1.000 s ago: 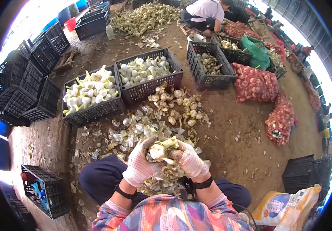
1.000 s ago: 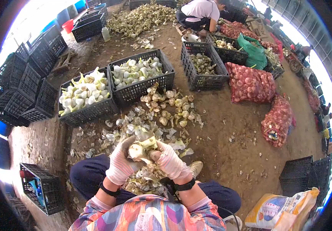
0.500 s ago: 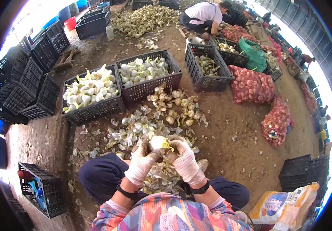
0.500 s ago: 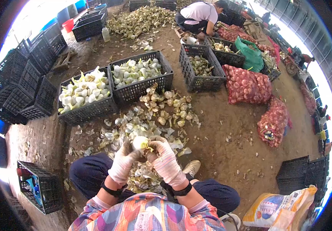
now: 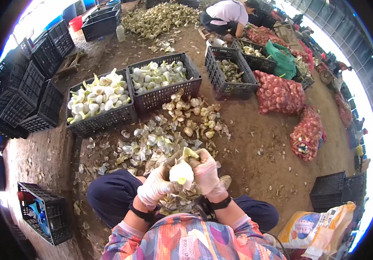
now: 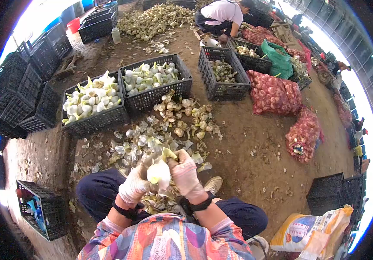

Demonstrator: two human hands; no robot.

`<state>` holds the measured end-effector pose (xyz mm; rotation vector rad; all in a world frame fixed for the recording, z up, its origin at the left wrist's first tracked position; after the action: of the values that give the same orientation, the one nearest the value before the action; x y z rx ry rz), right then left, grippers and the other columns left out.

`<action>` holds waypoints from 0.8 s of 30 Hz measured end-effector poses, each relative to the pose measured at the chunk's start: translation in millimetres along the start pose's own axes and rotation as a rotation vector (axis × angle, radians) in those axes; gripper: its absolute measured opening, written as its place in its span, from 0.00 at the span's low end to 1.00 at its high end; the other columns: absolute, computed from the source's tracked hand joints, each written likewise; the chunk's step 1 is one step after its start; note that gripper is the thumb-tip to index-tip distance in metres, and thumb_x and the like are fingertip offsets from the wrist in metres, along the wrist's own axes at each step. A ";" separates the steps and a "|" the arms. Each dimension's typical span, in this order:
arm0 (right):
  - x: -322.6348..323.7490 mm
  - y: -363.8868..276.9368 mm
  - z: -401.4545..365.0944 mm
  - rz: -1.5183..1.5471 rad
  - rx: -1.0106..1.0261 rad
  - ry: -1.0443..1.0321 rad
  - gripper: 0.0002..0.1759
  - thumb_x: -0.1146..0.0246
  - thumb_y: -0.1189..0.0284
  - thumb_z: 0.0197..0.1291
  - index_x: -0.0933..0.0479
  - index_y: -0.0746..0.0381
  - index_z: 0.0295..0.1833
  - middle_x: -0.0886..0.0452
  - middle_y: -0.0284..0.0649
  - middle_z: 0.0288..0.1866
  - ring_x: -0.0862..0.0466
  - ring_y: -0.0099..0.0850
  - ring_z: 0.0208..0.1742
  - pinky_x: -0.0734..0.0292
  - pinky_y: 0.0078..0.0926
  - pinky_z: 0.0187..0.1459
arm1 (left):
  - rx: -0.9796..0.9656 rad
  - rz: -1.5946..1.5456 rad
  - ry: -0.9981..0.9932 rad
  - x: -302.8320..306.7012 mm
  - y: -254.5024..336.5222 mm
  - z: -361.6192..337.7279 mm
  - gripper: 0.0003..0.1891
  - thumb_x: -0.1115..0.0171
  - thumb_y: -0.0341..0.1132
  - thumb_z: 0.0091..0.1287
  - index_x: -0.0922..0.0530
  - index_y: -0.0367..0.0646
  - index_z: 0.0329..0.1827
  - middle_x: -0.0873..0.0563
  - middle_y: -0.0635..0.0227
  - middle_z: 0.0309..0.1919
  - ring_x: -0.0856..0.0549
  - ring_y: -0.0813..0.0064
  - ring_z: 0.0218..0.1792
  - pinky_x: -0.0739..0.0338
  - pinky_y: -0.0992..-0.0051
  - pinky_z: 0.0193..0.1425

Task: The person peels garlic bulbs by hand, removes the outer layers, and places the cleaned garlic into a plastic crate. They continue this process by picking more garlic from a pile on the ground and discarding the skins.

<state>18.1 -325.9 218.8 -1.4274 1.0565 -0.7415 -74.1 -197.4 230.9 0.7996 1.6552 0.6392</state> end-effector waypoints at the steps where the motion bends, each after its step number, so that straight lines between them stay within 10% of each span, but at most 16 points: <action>1: 0.0 5.6 4.2 -0.475 0.209 0.041 0.09 0.38 0.78 0.61 0.25 0.66 0.46 0.18 0.43 0.37 0.16 0.34 0.37 0.22 0.30 0.39 | 0.053 0.040 0.000 -1.9 -0.5 0.6 0.61 0.13 0.34 0.35 0.41 0.40 0.77 0.24 0.63 0.64 0.22 0.71 0.59 0.26 0.71 0.63; 3: 15.6 62.2 18.5 -0.870 0.322 -0.075 0.15 0.35 0.74 0.55 0.24 0.65 0.49 0.20 0.55 0.44 0.20 0.56 0.44 0.23 0.43 0.46 | 0.058 0.025 -0.145 -8.8 -6.1 -1.3 0.64 0.13 0.33 0.35 0.45 0.41 0.79 0.26 0.65 0.64 0.24 0.74 0.59 0.28 0.71 0.63; 7: 38.0 102.9 22.0 -0.969 -0.201 -0.397 0.26 0.35 0.70 0.58 0.28 0.66 0.61 0.23 0.56 0.57 0.21 0.51 0.59 0.23 0.40 0.57 | 0.044 0.110 -0.077 -4.4 -6.8 -4.8 0.53 0.13 0.34 0.38 0.34 0.39 0.71 0.20 0.68 0.57 0.21 0.75 0.55 0.26 0.70 0.62; 11: 43.4 24.2 -12.3 0.187 -0.379 -0.327 0.37 0.37 0.71 0.63 0.42 0.66 0.76 0.23 0.40 0.55 0.22 0.28 0.55 0.24 0.23 0.55 | -0.185 1.075 0.107 17.9 -2.8 0.0 0.40 0.22 0.29 0.49 0.30 0.41 0.68 0.14 0.58 0.49 0.15 0.63 0.50 0.21 0.68 0.55; 13: 51.0 18.6 -6.1 0.714 -0.520 -0.680 0.36 0.38 0.70 0.64 0.41 0.65 0.75 0.21 0.39 0.54 0.21 0.25 0.53 0.24 0.21 0.52 | -0.159 1.135 0.097 17.7 -1.9 3.5 0.37 0.28 0.26 0.53 0.31 0.42 0.69 0.15 0.52 0.46 0.14 0.54 0.48 0.21 0.65 0.52; 15: 25.4 -18.3 -27.9 -0.465 -0.016 -0.486 0.34 0.40 0.73 0.65 0.41 0.65 0.75 0.19 0.35 0.46 0.20 0.24 0.46 0.24 0.21 0.45 | -0.326 1.123 0.114 24.2 -12.2 8.4 0.34 0.28 0.27 0.56 0.29 0.42 0.68 0.15 0.54 0.46 0.14 0.62 0.47 0.21 0.68 0.52; 17: 14.6 -20.9 -29.1 -0.492 -0.115 -0.422 0.34 0.41 0.75 0.64 0.41 0.66 0.75 0.20 0.41 0.53 0.21 0.22 0.45 0.23 0.20 0.48 | -0.338 1.171 0.101 36.2 -31.0 15.2 0.29 0.34 0.25 0.62 0.28 0.41 0.69 0.15 0.56 0.47 0.15 0.67 0.46 0.21 0.70 0.50; 19: 17.0 -5.3 -22.9 -0.756 -0.118 -0.330 0.32 0.42 0.76 0.63 0.37 0.66 0.73 0.18 0.39 0.50 0.21 0.21 0.42 0.24 0.18 0.45 | -0.485 1.077 0.102 40.1 -37.3 19.0 0.33 0.39 0.21 0.61 0.31 0.46 0.72 0.15 0.52 0.42 0.15 0.50 0.44 0.21 0.64 0.49; 22: 15.1 14.6 -28.2 -0.278 -0.187 -0.248 0.27 0.46 0.78 0.63 0.32 0.66 0.69 0.17 0.37 0.45 0.21 0.24 0.36 0.23 0.25 0.37 | -0.599 1.105 0.226 38.3 -30.8 11.1 0.16 0.40 0.27 0.71 0.23 0.39 0.60 0.14 0.67 0.37 0.16 0.76 0.40 0.22 0.79 0.45; 24: 12.0 3.5 -32.8 0.079 -0.395 -0.258 0.26 0.43 0.77 0.63 0.30 0.64 0.68 0.17 0.37 0.46 0.21 0.21 0.34 0.24 0.23 0.34 | -0.449 0.882 0.340 39.0 -26.0 7.5 0.12 0.41 0.25 0.70 0.21 0.38 0.55 0.15 0.66 0.34 0.16 0.73 0.36 0.21 0.76 0.42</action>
<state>-7.3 -350.1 218.7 -1.7510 1.0858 -0.2871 -76.6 -183.0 185.7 1.1124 1.3044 1.7719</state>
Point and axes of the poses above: each hand's wrist, its own z-axis towards the middle knuckle, its own x-axis out of the back of the hand, y = z × x, the point moved 2 cm from there along z, towards the middle knuckle
